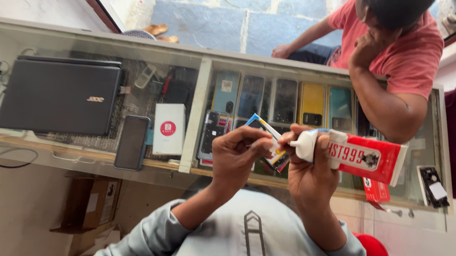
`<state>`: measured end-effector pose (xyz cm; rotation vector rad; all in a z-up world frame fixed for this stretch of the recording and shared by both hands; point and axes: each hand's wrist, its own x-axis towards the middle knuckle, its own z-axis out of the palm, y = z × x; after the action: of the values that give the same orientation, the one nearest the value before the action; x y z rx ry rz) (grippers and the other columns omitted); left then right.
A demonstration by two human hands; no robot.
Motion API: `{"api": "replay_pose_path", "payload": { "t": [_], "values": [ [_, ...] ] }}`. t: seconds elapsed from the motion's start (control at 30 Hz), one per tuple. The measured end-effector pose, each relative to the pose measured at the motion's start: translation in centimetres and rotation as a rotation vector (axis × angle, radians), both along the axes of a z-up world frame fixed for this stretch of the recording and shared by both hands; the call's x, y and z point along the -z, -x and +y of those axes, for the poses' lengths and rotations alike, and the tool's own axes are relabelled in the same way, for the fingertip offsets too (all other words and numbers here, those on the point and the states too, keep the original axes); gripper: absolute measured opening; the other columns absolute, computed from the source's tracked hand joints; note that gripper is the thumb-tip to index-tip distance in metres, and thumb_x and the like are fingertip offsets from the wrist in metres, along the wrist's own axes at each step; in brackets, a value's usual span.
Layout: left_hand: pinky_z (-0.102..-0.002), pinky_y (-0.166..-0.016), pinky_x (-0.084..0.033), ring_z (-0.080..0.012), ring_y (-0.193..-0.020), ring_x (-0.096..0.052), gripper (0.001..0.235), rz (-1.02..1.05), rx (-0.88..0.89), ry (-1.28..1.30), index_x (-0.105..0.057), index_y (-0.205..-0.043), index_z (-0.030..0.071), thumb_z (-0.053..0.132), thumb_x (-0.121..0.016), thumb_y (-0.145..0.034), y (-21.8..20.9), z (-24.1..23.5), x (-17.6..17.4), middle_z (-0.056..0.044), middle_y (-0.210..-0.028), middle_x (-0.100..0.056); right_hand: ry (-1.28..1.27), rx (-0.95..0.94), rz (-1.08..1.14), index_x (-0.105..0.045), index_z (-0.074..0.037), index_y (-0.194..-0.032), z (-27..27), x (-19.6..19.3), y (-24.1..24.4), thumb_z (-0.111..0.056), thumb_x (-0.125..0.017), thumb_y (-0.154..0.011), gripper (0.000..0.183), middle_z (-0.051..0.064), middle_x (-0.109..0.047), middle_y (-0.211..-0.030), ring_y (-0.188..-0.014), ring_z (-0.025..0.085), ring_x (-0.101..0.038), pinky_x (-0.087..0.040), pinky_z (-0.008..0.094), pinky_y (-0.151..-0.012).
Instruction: The person applies adhesive to a smartphone back cover, aligns and attaches it to the phone body, then secures the assembly with a rubber band. The person handles the phone, adhesive tube, and rubber band throughout the process.
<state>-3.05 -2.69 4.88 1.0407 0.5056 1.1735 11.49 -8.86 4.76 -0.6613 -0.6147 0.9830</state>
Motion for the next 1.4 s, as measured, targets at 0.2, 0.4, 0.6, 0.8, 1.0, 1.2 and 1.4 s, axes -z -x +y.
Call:
{"api": "replay_pose_path", "payload": {
  "t": [0.2,0.4,0.6,0.8,1.0,1.2,1.4],
  "values": [
    [-0.028,-0.084,-0.065,-0.0172,-0.088,-0.078,0.012,-0.010,-0.032,-0.002,-0.070,-0.103,-0.006,0.005,-0.072,-0.099,-1.3,0.5,-1.0,-0.013,-0.092,-0.077,-0.019,0.073,-0.051,-0.060,0.010,-0.126,0.3,-0.6,-0.4,-0.038,-0.053,-0.113,0.050,0.024,-0.069,-0.111,-0.110,0.035,-0.071,-0.059,0.046,-0.103],
    [-0.028,-0.085,-0.067,-0.0191,-0.091,-0.079,0.010,0.045,-0.035,-0.095,-0.070,-0.104,-0.006,0.003,-0.071,-0.099,-1.3,1.0,-2.0,-0.015,-0.093,-0.078,0.002,0.085,-0.135,-0.060,0.010,-0.128,0.6,-0.5,-0.5,-0.037,-0.055,-0.113,0.050,0.025,-0.070,-0.112,-0.109,0.033,-0.071,-0.056,0.041,-0.102],
    [-0.024,-0.083,-0.065,-0.0152,-0.094,-0.078,0.009,0.129,-0.079,-0.211,-0.071,-0.104,-0.003,0.004,-0.073,-0.099,-0.5,0.6,-2.2,-0.013,-0.096,-0.079,0.056,0.105,-0.086,-0.060,0.010,-0.129,0.0,0.3,-0.1,-0.033,-0.057,-0.113,0.047,0.022,-0.069,-0.115,-0.111,0.030,-0.069,-0.055,0.041,-0.104],
    [-0.019,-0.075,-0.063,-0.0109,-0.089,-0.078,0.010,0.219,-0.130,-0.313,-0.073,-0.103,-0.002,0.006,-0.075,-0.098,0.0,0.8,-2.8,-0.011,-0.094,-0.080,0.042,0.062,-0.101,-0.060,0.012,-0.129,0.0,0.0,-0.1,-0.034,-0.056,-0.113,0.049,0.022,-0.070,-0.111,-0.113,0.031,-0.069,-0.055,0.041,-0.104],
    [-0.017,-0.066,-0.059,-0.0061,-0.080,-0.075,0.010,0.232,-0.149,-0.327,-0.074,-0.102,0.000,0.008,-0.076,-0.097,0.1,1.0,-2.7,-0.010,-0.091,-0.080,0.041,0.037,-0.101,-0.059,0.012,-0.130,0.2,-0.2,-0.3,-0.034,-0.056,-0.113,0.049,0.023,-0.069,-0.111,-0.113,0.031,-0.068,-0.055,0.040,-0.104],
    [-0.017,-0.064,-0.058,-0.0044,-0.079,-0.074,0.013,0.234,-0.158,-0.367,-0.074,-0.104,0.000,0.010,-0.077,-0.097,0.1,1.2,-2.5,-0.008,-0.090,-0.080,0.058,0.039,-0.093,-0.060,0.013,-0.130,0.2,-0.1,-0.3,-0.033,-0.056,-0.113,0.049,0.022,-0.069,-0.111,-0.111,0.030,-0.068,-0.056,0.039,-0.102],
    [-0.019,-0.073,-0.063,-0.0082,-0.087,-0.077,0.013,0.247,-0.114,-0.367,-0.073,-0.105,-0.001,0.009,-0.076,-0.098,0.4,1.4,-2.8,-0.009,-0.093,-0.080,0.056,0.042,-0.192,-0.060,0.013,-0.129,0.3,-0.2,-0.7,-0.035,-0.057,-0.112,0.051,0.021,-0.070,-0.108,-0.111,0.029,-0.070,-0.056,0.039,-0.103]
  ]
}}
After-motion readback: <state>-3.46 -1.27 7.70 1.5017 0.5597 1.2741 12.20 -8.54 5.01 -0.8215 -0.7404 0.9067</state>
